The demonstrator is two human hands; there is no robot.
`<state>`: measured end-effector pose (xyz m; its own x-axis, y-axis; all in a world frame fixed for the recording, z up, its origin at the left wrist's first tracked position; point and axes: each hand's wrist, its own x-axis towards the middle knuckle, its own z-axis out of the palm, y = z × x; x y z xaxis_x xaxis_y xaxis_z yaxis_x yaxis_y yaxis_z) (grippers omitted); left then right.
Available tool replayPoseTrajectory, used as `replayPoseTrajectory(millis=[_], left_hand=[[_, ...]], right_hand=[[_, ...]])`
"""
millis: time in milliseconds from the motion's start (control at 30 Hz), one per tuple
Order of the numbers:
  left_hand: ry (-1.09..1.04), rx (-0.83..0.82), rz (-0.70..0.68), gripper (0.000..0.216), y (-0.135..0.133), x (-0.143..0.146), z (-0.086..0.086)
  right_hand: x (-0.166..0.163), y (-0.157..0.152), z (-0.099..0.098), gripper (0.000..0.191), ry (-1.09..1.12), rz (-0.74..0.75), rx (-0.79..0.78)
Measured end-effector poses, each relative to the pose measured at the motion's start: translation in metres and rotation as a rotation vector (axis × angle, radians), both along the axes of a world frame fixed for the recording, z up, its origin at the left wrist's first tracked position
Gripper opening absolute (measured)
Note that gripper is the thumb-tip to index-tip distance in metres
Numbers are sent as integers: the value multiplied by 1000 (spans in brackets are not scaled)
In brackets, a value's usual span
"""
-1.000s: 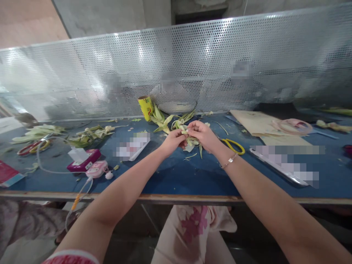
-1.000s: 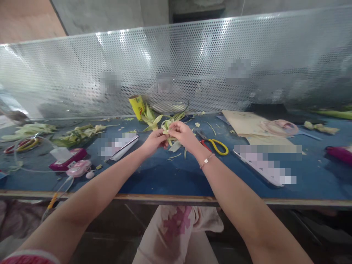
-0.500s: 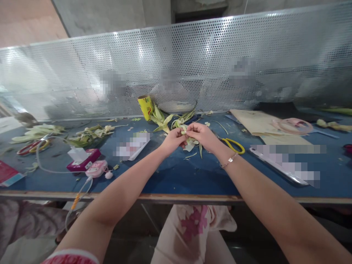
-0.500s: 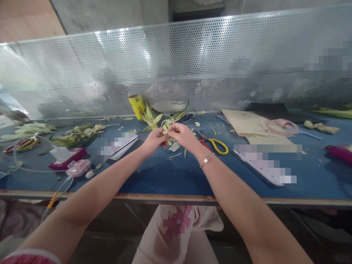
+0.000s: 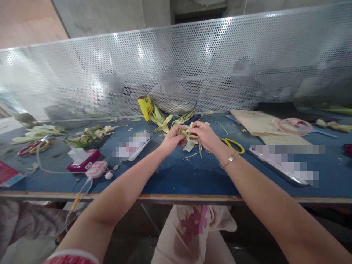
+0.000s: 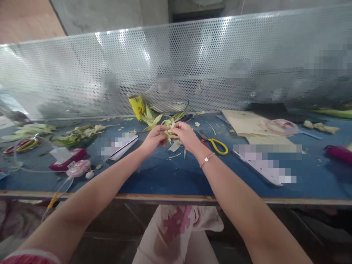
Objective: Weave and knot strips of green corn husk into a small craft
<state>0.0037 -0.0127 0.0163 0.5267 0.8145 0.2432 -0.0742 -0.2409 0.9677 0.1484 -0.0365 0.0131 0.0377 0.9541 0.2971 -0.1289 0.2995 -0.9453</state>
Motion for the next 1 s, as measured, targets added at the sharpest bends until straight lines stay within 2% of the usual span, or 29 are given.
replayPoseTrajectory(millis=[467, 667, 833, 1000], left_hand=[[-86, 46, -29, 28, 0, -2, -3], [-163, -75, 30, 24, 2, 1, -6], [-218, -197, 10, 26, 3, 3, -8], [-250, -267, 41, 18, 2, 5, -8]], right_hand=[[5, 0, 0, 24, 9, 40, 7], [7, 4, -3, 27, -26, 33, 35], [5, 10, -8, 29, -30, -21, 50], [3, 12, -10, 33, -33, -80, 58]])
